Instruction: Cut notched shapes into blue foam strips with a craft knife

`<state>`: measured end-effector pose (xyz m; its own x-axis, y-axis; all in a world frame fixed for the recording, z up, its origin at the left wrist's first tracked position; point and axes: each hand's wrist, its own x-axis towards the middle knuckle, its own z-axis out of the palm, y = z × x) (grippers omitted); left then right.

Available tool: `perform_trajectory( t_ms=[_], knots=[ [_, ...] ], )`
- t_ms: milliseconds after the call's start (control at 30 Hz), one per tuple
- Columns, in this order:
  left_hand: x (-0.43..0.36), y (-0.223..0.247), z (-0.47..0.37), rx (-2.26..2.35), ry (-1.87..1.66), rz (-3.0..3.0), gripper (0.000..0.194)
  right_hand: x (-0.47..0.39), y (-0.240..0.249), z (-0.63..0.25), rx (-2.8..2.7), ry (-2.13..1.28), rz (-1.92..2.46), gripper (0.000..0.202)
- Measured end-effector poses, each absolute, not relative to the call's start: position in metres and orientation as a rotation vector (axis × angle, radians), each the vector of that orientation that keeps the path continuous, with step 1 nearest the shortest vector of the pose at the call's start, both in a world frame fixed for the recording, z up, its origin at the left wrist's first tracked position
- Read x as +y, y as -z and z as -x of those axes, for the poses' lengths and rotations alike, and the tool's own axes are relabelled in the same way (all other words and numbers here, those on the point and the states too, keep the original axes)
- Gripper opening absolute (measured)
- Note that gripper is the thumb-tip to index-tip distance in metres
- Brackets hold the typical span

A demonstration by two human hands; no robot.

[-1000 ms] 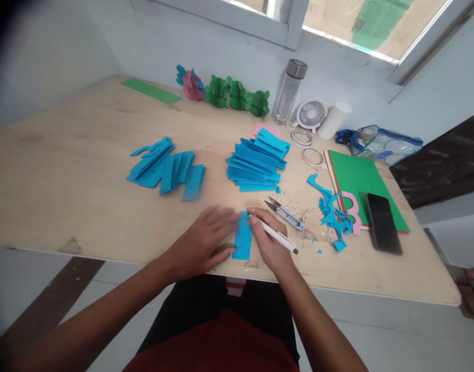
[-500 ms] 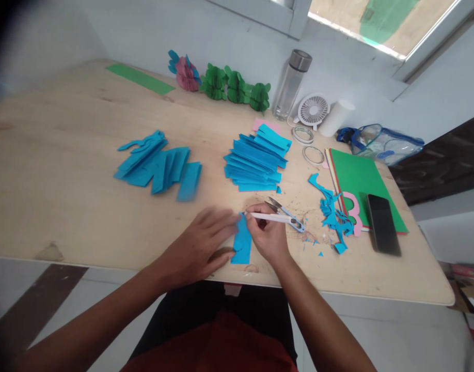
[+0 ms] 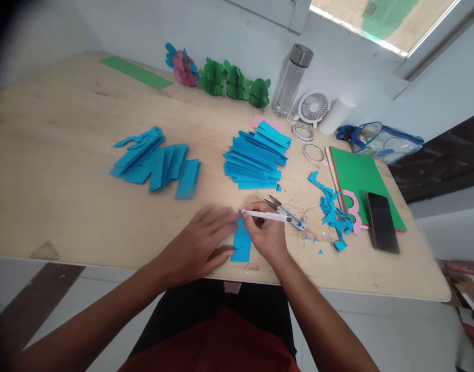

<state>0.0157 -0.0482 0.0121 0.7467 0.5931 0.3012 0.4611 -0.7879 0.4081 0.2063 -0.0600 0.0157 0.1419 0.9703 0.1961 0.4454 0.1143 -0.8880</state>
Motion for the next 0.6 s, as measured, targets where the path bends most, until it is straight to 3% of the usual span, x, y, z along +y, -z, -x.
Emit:
perform_trajectory(
  t_ms=[600],
  knots=[
    [-0.0485,-0.0105,-0.0159,0.812,-0.617,-2.628,0.034,-0.0613,-0.0109,-0.2076,-1.477,-0.717,1.507,0.011]
  ],
)
